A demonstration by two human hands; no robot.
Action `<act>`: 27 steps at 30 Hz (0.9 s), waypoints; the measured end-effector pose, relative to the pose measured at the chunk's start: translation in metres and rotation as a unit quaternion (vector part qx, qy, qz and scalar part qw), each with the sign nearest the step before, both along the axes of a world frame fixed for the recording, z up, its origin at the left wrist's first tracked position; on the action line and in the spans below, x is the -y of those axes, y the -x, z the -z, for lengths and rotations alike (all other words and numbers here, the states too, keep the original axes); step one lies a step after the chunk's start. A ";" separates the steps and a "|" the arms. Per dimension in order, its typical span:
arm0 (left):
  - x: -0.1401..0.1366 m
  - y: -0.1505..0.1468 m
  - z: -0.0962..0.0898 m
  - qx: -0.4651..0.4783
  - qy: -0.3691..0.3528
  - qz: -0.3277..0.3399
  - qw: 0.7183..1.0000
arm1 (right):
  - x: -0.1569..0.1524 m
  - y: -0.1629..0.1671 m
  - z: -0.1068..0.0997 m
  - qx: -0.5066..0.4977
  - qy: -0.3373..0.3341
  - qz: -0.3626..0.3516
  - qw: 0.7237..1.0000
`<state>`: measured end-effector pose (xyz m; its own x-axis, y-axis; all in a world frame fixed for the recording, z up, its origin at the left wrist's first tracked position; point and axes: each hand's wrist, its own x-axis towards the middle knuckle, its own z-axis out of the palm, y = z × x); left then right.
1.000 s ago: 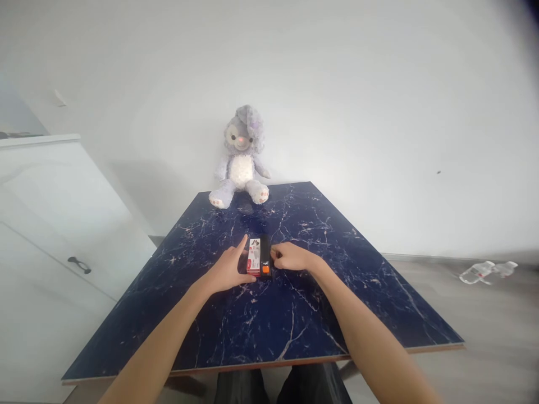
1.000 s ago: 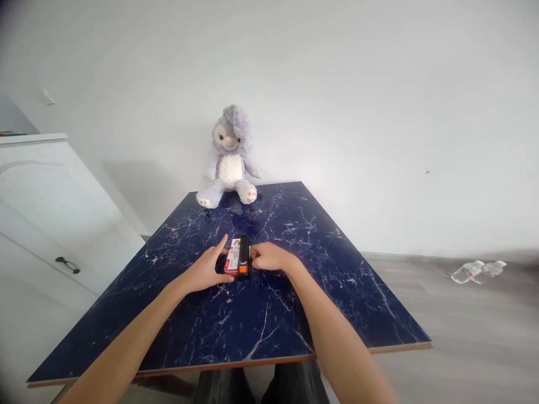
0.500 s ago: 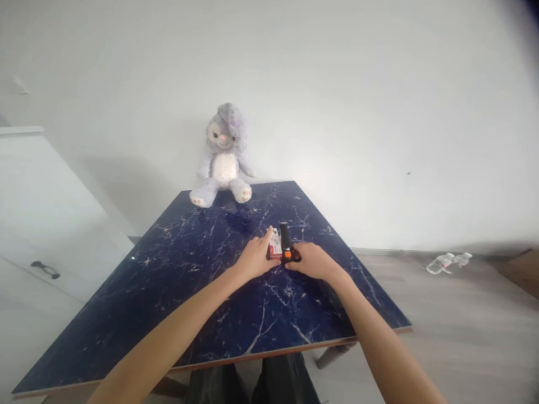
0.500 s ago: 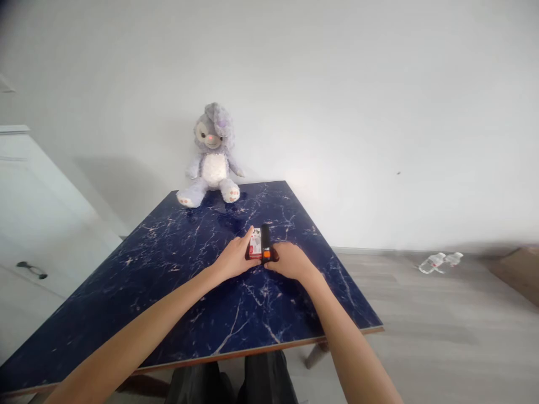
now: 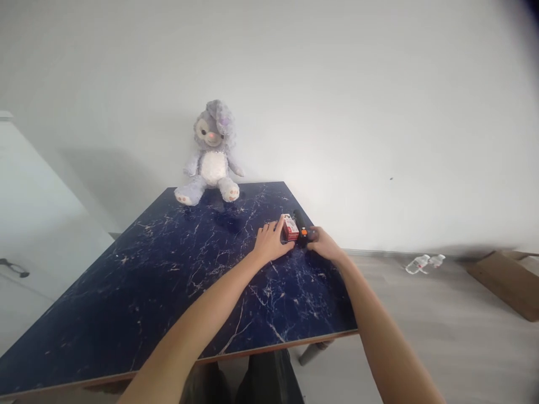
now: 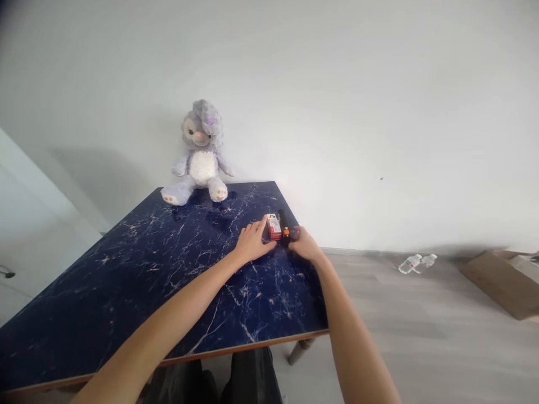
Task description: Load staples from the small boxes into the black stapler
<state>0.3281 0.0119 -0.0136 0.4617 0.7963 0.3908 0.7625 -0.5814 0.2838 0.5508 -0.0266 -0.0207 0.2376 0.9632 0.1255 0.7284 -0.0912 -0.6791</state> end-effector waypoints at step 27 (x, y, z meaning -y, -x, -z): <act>-0.044 0.234 0.001 -0.107 0.061 -0.188 0.974 | -0.080 0.268 -0.002 0.246 -0.035 -0.090 0.965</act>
<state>0.0944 0.0556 -0.0148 0.1890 0.9594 0.2095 0.9645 -0.2215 0.1440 0.2829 0.0531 -0.0190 -0.0381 0.9686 0.2458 0.9635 0.1008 -0.2480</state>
